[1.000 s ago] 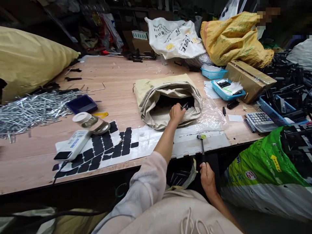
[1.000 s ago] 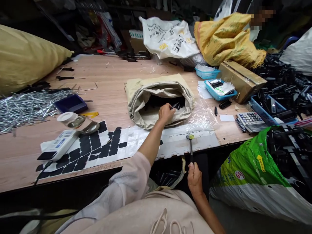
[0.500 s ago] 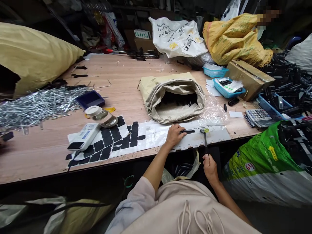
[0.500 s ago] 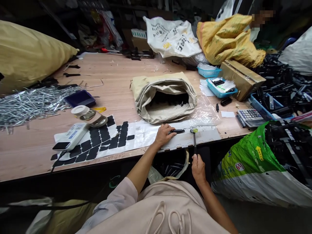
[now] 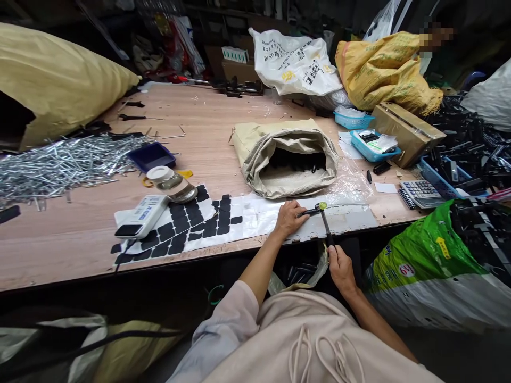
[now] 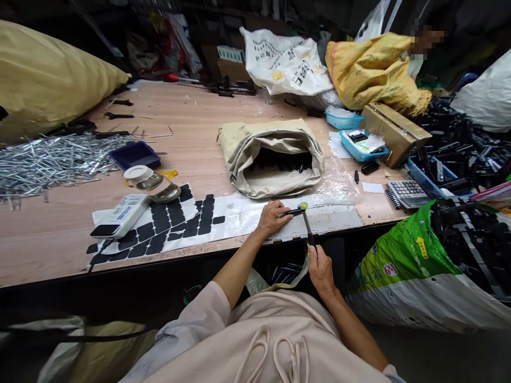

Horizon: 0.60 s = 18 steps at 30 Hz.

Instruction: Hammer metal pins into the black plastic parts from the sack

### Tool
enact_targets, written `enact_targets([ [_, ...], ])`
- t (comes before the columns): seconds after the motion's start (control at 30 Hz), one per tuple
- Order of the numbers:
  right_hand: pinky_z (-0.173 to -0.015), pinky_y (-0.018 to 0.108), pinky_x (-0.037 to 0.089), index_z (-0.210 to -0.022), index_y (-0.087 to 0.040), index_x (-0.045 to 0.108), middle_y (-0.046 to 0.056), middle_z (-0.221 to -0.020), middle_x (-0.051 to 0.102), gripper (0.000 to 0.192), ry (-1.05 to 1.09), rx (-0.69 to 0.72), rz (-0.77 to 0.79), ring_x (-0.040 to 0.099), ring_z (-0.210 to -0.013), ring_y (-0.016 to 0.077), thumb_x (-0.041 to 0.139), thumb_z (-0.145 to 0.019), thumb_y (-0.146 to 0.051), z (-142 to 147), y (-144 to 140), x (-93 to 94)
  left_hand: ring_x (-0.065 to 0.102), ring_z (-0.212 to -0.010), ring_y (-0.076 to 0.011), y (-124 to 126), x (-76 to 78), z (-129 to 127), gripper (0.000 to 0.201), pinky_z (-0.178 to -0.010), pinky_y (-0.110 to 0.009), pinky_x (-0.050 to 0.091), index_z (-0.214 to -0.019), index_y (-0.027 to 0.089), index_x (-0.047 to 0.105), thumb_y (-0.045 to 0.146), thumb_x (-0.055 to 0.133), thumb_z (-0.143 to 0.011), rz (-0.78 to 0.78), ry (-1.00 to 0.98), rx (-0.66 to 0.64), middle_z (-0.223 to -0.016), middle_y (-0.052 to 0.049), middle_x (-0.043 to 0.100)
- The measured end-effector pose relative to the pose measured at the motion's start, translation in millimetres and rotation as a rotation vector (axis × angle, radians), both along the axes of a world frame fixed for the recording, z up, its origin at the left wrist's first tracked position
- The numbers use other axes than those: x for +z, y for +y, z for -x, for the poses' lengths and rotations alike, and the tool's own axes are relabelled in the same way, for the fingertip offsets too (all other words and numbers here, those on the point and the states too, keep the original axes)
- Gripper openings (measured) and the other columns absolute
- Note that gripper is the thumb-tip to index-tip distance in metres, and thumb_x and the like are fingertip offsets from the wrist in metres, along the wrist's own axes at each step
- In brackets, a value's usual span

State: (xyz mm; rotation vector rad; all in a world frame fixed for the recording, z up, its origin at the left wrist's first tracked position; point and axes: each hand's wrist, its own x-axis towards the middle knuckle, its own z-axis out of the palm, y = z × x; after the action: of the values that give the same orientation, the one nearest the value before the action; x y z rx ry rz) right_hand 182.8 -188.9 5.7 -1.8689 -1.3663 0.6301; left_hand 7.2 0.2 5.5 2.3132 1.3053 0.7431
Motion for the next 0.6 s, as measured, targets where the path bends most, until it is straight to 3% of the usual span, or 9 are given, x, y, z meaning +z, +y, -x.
enact_targets([
  [0.2,-0.054,0.027,0.035,-0.079,-0.022,0.057,0.0,-0.058,0.055,0.054,-0.029,0.031,0.028,0.05,-0.051,0.0166,0.032,-0.099,-0.065,-2.6,2.5,-7.4,0.051,-0.087,-0.0198,1.3,-2.9,-0.5,0.019,-0.079,-0.035,0.038,-0.102,0.027,0.081,0.038,0.074,-0.088,-0.03,0.006,-0.011,-0.095,-0.004,0.064],
  [0.6,-0.052,0.027,0.031,-0.077,-0.022,0.057,-0.001,-0.055,0.051,0.052,-0.047,0.077,0.023,0.047,-0.049,0.0157,0.034,-0.099,-0.064,6.8,-0.1,-0.9,0.051,-0.086,-0.0193,2.5,-3.9,-0.6,0.018,-0.077,-0.034,0.037,-0.103,0.031,0.081,0.037,0.075,-0.087,-0.03,-0.002,-0.002,-0.093,-0.003,0.063],
])
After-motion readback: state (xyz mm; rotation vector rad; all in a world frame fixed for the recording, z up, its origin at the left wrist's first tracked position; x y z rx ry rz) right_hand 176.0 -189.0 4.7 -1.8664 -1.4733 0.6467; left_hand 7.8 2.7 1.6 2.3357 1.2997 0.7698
